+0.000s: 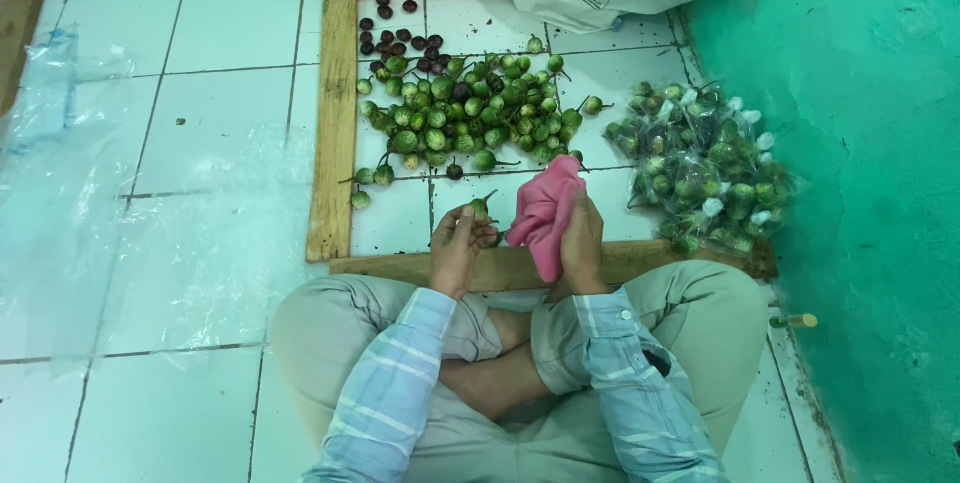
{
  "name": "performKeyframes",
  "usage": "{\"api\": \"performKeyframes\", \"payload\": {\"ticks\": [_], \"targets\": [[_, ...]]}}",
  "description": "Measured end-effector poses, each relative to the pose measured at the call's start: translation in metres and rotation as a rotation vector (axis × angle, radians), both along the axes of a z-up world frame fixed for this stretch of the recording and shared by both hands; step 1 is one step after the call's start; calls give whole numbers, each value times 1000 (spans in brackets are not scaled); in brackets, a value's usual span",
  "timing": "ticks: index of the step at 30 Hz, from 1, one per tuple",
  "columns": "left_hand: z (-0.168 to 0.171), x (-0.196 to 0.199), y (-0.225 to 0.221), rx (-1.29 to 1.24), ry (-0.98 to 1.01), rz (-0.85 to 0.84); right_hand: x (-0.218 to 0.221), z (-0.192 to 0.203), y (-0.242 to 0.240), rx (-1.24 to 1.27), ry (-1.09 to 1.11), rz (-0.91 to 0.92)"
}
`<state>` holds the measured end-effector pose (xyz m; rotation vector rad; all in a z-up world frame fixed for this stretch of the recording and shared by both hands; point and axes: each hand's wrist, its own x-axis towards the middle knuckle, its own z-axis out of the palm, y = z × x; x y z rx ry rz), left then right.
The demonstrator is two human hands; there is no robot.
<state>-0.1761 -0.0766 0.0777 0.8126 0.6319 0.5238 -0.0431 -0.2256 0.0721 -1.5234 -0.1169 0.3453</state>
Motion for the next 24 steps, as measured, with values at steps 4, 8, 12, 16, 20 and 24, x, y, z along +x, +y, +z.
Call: {"api": "performKeyframes", "payload": {"ticks": [4,8,12,16,20,24], "targets": [[5,-1,-8,-218,-35,-74,-65,124,26,-563,250,245],[-54,6,-2,-178,94,-159,-69,68,25,-254,-280,486],[-36,-1,3,-188,131,-239,-56,59,21,-341,-497,568],[-35,0,6,-146,150,-213,-54,67,21,-433,-547,560],[-17,3,4,-66,161,-154,-57,85,28,-483,-480,518],[-1,9,9,-16,154,-53,-50,76,32,-379,-279,391]]}}
